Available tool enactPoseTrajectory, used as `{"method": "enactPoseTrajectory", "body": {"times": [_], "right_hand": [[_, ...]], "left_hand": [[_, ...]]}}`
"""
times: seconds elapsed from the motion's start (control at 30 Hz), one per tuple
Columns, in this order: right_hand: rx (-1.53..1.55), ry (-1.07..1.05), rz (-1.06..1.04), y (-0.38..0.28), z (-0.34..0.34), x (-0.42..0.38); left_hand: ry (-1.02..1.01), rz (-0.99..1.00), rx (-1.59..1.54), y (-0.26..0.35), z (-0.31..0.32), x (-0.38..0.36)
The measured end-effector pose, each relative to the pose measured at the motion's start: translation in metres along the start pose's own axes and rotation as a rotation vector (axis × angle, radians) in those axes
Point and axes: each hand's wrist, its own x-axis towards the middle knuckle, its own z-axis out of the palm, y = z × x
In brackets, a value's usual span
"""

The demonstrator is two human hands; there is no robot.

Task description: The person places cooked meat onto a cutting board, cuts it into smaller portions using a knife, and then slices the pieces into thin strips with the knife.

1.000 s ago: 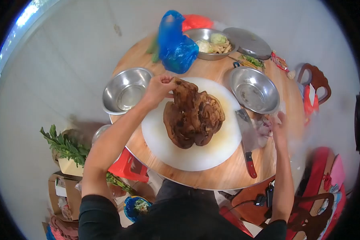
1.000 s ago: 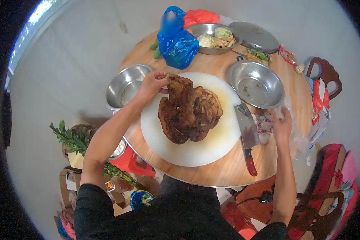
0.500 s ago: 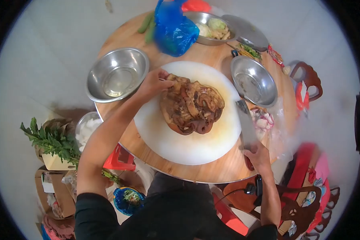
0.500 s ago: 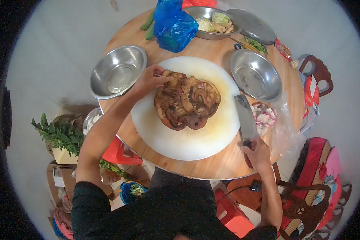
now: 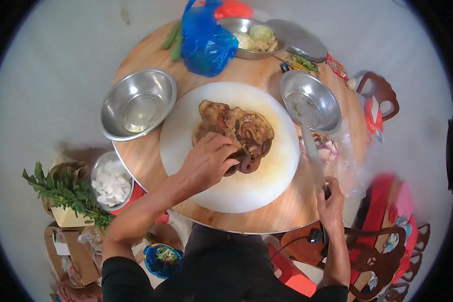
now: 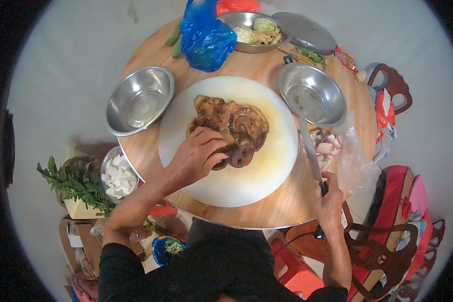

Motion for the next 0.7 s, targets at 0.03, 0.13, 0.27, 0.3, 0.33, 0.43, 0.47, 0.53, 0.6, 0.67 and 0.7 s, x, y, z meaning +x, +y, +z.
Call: {"method": "enactPoseTrajectory", "body": {"times": [0.03,0.13,0.27,0.3,0.33,0.43,0.47,0.53,0.6,0.67,0.7], "right_hand": [[0.022,0.003,-0.041,-0.007,-0.002,-0.003],[0.16,-0.069,-0.046,-0.025,-0.004,0.004],[0.167,-0.09,-0.229,-0.06,0.01,0.027],[0.17,-0.087,-0.224,-0.066,0.013,0.034],[0.154,-0.131,-0.234,-0.072,0.016,0.041],[0.158,-0.165,-0.272,-0.087,0.029,0.059],[0.148,-0.171,-0.308,-0.092,0.032,0.065],[0.137,-0.178,-0.339,-0.098,0.035,0.075],[0.054,-0.248,-0.317,-0.103,0.038,0.083],[0.07,-0.241,-0.335,-0.105,0.042,0.091],[0.084,-0.232,-0.357,-0.106,0.044,0.093]], "left_hand": [[-0.015,-0.009,0.008,-0.001,0.001,0.0],[-0.054,-0.009,0.031,-0.013,0.0,0.003],[-0.137,-0.029,0.084,-0.026,-0.01,0.021],[-0.142,-0.025,0.082,-0.029,-0.011,0.027],[-0.142,0.005,0.092,-0.033,-0.011,0.031],[-0.167,0.044,0.123,-0.045,-0.015,0.047],[-0.186,0.053,0.146,-0.05,-0.016,0.052],[-0.159,0.058,0.149,-0.059,-0.016,0.062],[-0.132,0.061,0.152,-0.067,-0.017,0.072],[-0.18,0.032,0.14,-0.072,-0.021,0.081],[-0.184,0.03,0.138,-0.076,-0.019,0.084]]}}
